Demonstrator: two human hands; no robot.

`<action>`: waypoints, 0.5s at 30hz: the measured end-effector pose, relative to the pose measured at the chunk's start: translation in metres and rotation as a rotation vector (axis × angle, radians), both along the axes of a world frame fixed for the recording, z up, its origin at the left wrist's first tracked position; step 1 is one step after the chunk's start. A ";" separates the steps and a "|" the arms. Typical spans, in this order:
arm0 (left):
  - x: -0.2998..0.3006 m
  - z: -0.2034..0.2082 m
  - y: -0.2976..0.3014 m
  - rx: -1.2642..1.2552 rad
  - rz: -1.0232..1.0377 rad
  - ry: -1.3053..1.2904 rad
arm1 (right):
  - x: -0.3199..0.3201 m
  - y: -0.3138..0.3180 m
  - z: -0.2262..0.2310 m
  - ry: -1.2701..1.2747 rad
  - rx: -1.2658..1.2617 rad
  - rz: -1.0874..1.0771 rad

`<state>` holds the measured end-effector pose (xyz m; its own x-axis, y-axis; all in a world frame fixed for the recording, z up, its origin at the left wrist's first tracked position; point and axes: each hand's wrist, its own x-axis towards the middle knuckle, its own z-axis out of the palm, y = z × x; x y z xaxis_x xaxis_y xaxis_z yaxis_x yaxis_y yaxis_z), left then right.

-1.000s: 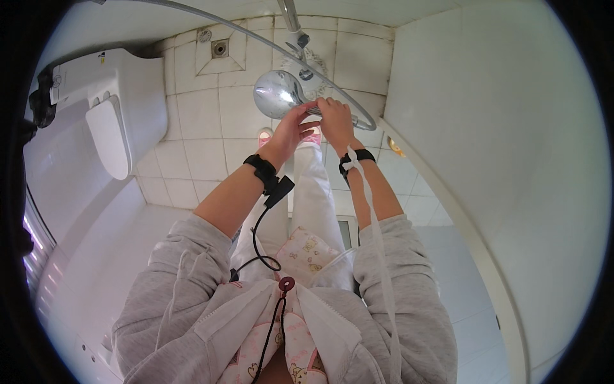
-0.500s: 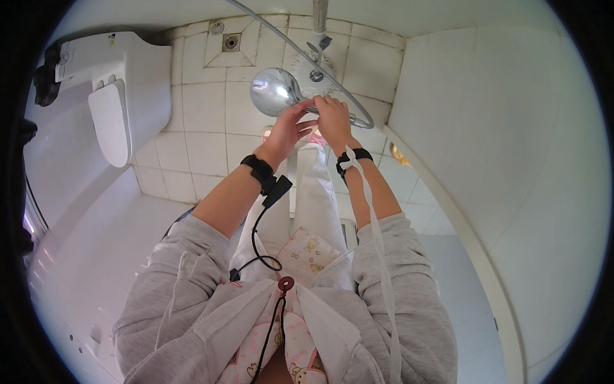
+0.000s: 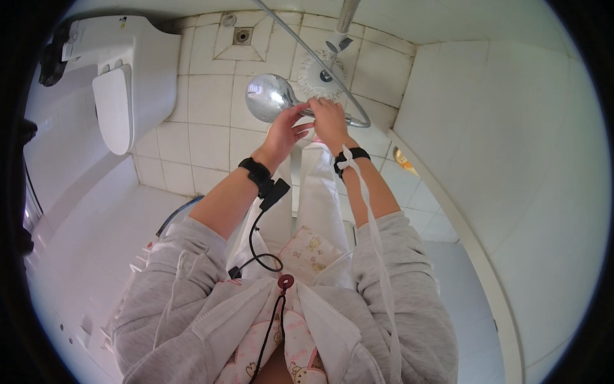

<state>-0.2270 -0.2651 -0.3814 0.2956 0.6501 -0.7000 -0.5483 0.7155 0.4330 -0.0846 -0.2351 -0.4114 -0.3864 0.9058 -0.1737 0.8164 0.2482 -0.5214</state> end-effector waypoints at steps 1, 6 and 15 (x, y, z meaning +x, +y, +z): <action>-0.001 0.000 -0.002 0.003 0.009 -0.005 | -0.001 -0.001 -0.001 0.004 -0.009 0.004; -0.004 0.000 -0.010 -0.032 0.020 0.013 | -0.003 -0.009 -0.004 0.008 -0.047 0.034; -0.001 -0.010 -0.025 -0.124 0.000 0.051 | 0.001 -0.025 -0.012 -0.001 -0.092 0.099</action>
